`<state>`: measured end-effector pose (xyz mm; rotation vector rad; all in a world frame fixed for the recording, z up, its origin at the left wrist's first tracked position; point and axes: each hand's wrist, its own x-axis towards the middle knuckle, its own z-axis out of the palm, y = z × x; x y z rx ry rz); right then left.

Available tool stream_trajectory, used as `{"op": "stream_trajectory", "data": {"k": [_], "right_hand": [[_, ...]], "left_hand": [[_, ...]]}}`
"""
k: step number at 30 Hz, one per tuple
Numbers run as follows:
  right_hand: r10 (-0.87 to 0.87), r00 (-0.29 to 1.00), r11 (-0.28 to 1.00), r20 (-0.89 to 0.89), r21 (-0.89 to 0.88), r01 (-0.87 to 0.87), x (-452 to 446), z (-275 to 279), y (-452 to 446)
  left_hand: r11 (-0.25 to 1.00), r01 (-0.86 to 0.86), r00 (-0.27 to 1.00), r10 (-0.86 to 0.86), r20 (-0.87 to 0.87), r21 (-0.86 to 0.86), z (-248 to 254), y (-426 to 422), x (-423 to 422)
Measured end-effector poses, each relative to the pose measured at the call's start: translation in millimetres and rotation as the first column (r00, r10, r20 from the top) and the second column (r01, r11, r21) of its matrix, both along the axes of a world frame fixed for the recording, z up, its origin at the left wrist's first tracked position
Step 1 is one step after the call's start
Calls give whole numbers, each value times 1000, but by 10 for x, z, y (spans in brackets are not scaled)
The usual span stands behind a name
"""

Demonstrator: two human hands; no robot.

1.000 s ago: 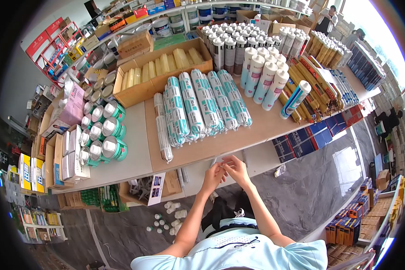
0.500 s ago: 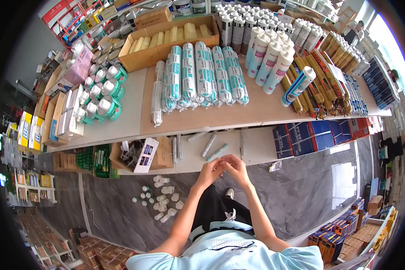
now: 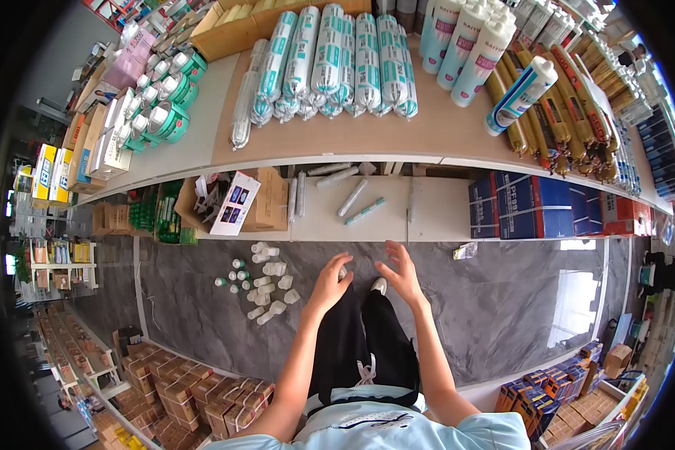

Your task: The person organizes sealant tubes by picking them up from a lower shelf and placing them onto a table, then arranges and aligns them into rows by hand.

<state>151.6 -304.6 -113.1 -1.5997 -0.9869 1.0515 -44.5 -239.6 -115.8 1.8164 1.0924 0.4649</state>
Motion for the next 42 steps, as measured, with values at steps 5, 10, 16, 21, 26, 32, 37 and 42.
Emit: {"op": "stream_trajectory", "data": {"k": [5,10,16,21,26,32,37,42], "right_hand": [[-8,994,1000,111,-28,11,48,-461,-59],[-26,987,993,157,-110,44,11,-904,-134],[-40,978,979,206,-188,79,11,-1678,-199],[-69,939,971,336,-191,140,83,-2556,-148],[-128,917,957,378,-197,215,130,-3242,-5],[-63,957,940,283,-305,152,145,-3905,0],[-95,986,942,137,-308,134,117,-4457,50],[-51,981,965,186,-243,96,141,-4939,160]], "left_hand": [[999,3,1000,-3,-10,-53,-353,8,44],[984,115,993,-116,5,-139,-857,93,158],[968,228,968,-236,-80,-100,-1728,194,263],[948,231,965,-252,-76,-219,-2553,258,352],[931,188,956,-246,-157,-312,-3558,232,309],[909,108,959,-202,-199,-401,-4529,155,216],[877,-33,988,-42,-146,-479,-4820,216,509],[885,-90,996,78,-46,-456,-5274,371,760]]}}
